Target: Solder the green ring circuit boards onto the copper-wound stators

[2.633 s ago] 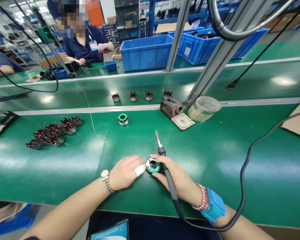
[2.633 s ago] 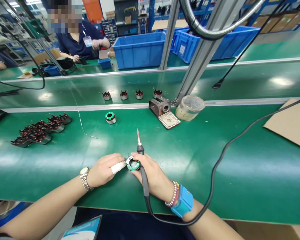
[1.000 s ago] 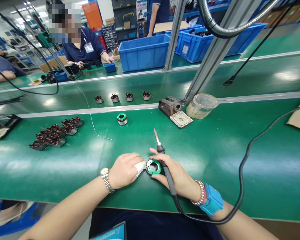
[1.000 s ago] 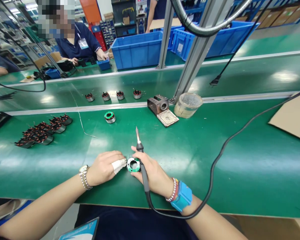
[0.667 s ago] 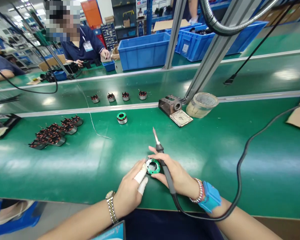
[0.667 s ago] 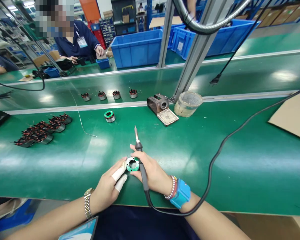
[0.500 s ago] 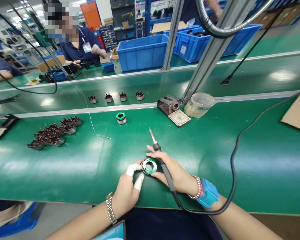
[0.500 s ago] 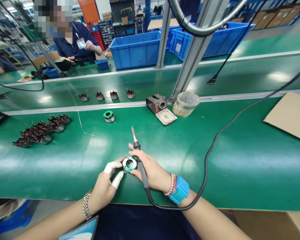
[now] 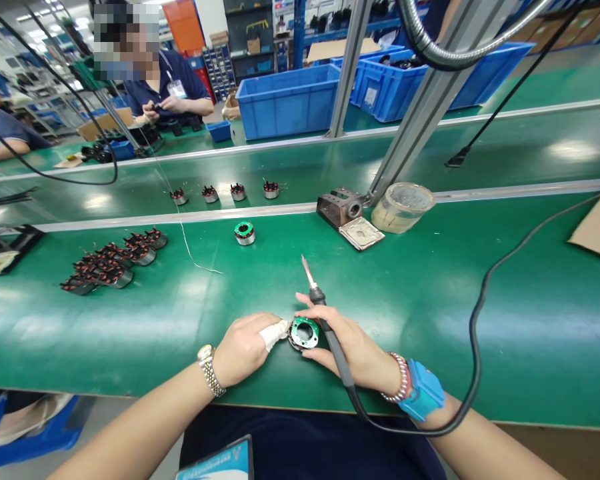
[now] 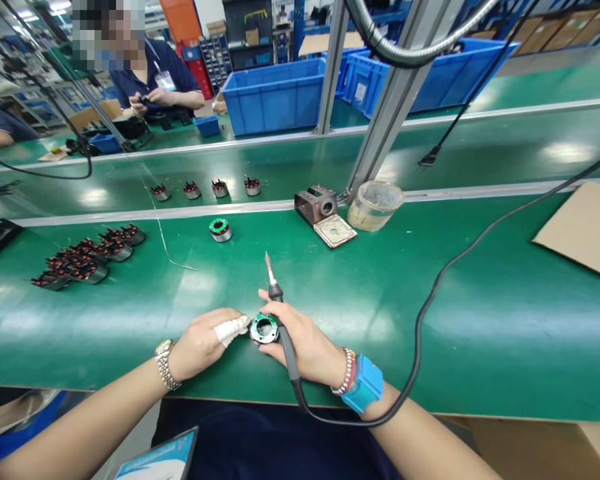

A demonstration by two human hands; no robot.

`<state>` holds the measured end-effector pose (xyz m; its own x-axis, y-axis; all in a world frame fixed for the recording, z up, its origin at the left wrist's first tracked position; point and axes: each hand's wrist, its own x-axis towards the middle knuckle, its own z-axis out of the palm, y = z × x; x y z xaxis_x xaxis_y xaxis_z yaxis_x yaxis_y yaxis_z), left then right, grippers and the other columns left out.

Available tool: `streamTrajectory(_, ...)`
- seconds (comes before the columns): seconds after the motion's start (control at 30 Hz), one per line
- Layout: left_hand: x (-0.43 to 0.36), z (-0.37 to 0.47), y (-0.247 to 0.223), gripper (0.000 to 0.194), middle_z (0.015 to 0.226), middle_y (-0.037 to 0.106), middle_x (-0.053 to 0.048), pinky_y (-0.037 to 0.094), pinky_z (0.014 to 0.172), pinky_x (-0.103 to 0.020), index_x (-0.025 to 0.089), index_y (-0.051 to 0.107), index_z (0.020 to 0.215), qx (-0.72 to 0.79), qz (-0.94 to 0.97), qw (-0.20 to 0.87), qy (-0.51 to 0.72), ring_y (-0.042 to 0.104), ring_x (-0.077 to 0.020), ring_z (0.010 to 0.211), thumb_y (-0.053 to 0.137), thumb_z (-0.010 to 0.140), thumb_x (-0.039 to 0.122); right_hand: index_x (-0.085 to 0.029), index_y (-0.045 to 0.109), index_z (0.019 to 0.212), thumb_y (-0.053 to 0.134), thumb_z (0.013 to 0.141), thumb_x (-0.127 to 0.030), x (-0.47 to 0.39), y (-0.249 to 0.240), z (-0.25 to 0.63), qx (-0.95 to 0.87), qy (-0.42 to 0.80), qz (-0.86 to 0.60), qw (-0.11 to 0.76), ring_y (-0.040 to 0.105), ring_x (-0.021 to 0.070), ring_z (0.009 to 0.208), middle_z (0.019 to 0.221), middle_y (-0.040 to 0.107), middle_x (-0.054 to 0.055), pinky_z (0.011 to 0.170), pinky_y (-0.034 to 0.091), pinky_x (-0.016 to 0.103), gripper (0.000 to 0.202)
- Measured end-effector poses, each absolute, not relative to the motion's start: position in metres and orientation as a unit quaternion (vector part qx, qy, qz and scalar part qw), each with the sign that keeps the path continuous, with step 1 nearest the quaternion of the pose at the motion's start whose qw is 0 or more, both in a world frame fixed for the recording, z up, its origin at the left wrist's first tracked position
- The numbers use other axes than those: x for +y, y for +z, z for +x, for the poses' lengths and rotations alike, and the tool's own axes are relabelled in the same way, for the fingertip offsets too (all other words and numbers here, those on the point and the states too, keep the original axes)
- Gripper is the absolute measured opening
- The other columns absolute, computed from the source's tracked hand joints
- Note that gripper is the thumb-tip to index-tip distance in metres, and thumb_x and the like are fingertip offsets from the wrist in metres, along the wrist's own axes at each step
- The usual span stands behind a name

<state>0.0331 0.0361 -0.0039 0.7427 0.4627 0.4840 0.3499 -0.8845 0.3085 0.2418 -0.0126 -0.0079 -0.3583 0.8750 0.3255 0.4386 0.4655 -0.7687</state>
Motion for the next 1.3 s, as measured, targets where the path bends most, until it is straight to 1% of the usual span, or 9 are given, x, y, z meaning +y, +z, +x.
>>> streamTrajectory(0.17,0.023,0.045,-0.013,0.015,0.066,0.063,-0.005,0.050,0.053,-0.026,0.015,0.061,0.078,0.331,0.886,0.133,0.298,0.058,-0.0142,0.057,0.047,0.083,0.018,-0.018,0.040,0.113,0.059,0.078,-0.019,-0.014,-0.015,0.239,-0.778,0.256,-0.416,0.395,0.047,0.0224,0.119,0.126,0.050,0.018,0.095,0.044,0.036,0.039)
streamTrajectory(0.23,0.014,0.049,-0.016,0.013,0.066,0.062,-0.004,0.051,0.054,-0.026,0.016,0.060,0.079,0.373,0.856,0.174,0.312,0.058,-0.0136,0.057,0.048,0.083,0.018,-0.018,0.040,0.113,0.058,0.080,-0.020,-0.015,-0.019,0.237,-0.775,0.240,-0.422,0.404,0.047,0.0230,0.120,0.125,0.050,0.018,0.095,0.044,0.037,0.038)
streamTrajectory(0.37,-0.003,0.050,-0.015,0.022,0.090,0.063,-0.010,0.053,0.075,-0.034,0.016,0.057,0.100,0.377,0.842,0.228,0.312,0.060,-0.0188,0.085,0.043,0.083,0.011,-0.018,0.040,0.115,0.057,0.081,-0.022,-0.018,-0.024,0.235,-0.771,0.227,-0.433,0.409,0.045,0.0231,0.121,0.128,0.047,0.019,0.096,0.044,0.038,0.039)
streamTrajectory(0.5,-0.013,0.052,-0.016,0.042,0.118,0.053,-0.014,0.047,0.091,-0.045,0.018,0.041,0.121,0.390,0.838,0.251,0.289,0.051,-0.0248,0.111,0.051,0.080,0.016,-0.019,0.040,0.116,0.056,0.082,-0.022,-0.020,-0.025,0.230,-0.767,0.226,-0.439,0.409,0.046,0.0232,0.120,0.129,0.047,0.017,0.096,0.044,0.038,0.038)
streamTrajectory(0.63,0.001,0.059,-0.019,0.067,0.124,0.046,-0.017,0.048,0.090,-0.044,0.017,0.028,0.128,0.408,0.833,0.258,0.271,0.052,-0.0266,0.111,0.062,0.071,0.019,-0.020,0.039,0.116,0.060,0.078,-0.026,-0.017,-0.018,0.226,-0.762,0.224,-0.457,0.401,0.046,0.0257,0.119,0.130,0.045,0.017,0.095,0.045,0.040,0.044)
streamTrajectory(0.87,0.107,0.044,0.000,0.071,0.135,0.029,-0.016,0.050,0.084,-0.040,0.022,0.029,0.129,0.479,0.837,0.128,0.232,0.057,-0.0267,0.103,0.063,0.067,0.018,-0.021,0.037,0.115,0.054,0.082,-0.029,-0.004,0.001,0.269,-0.696,0.141,-0.545,0.446,0.054,0.0262,0.112,0.131,0.045,0.018,0.093,0.046,0.044,0.038)
streamTrajectory(0.93,0.141,0.039,0.009,0.075,0.133,0.031,-0.015,0.052,0.080,-0.039,0.023,0.029,0.130,0.507,0.834,0.108,0.191,0.061,-0.0254,0.095,0.065,0.065,0.020,-0.020,0.038,0.113,0.053,0.082,-0.034,0.001,0.002,0.290,-0.678,0.106,-0.580,0.439,0.057,0.0273,0.107,0.129,0.047,0.018,0.089,0.049,0.045,0.037)
streamTrajectory(1.1,0.187,0.039,0.022,0.079,0.114,0.051,-0.011,0.051,0.071,-0.034,0.022,0.030,0.131,0.499,0.856,0.113,0.069,0.064,-0.0244,0.083,0.067,0.062,0.026,-0.019,0.042,0.110,0.052,0.081,-0.043,0.017,0.004,0.340,-0.639,0.023,-0.645,0.419,0.065,0.0264,0.088,0.123,0.052,0.019,0.075,0.055,0.042,0.039)
streamTrajectory(1.3,0.221,0.050,0.025,0.066,0.101,0.060,-0.008,0.049,0.074,-0.033,0.019,0.036,0.126,0.469,0.868,0.137,0.084,0.062,-0.0227,0.084,0.062,0.066,0.028,-0.022,0.052,0.094,0.047,0.084,-0.037,0.045,0.014,0.388,-0.631,-0.038,-0.668,0.393,0.066,0.0214,0.077,0.093,0.066,0.008,0.072,0.054,0.034,0.019)
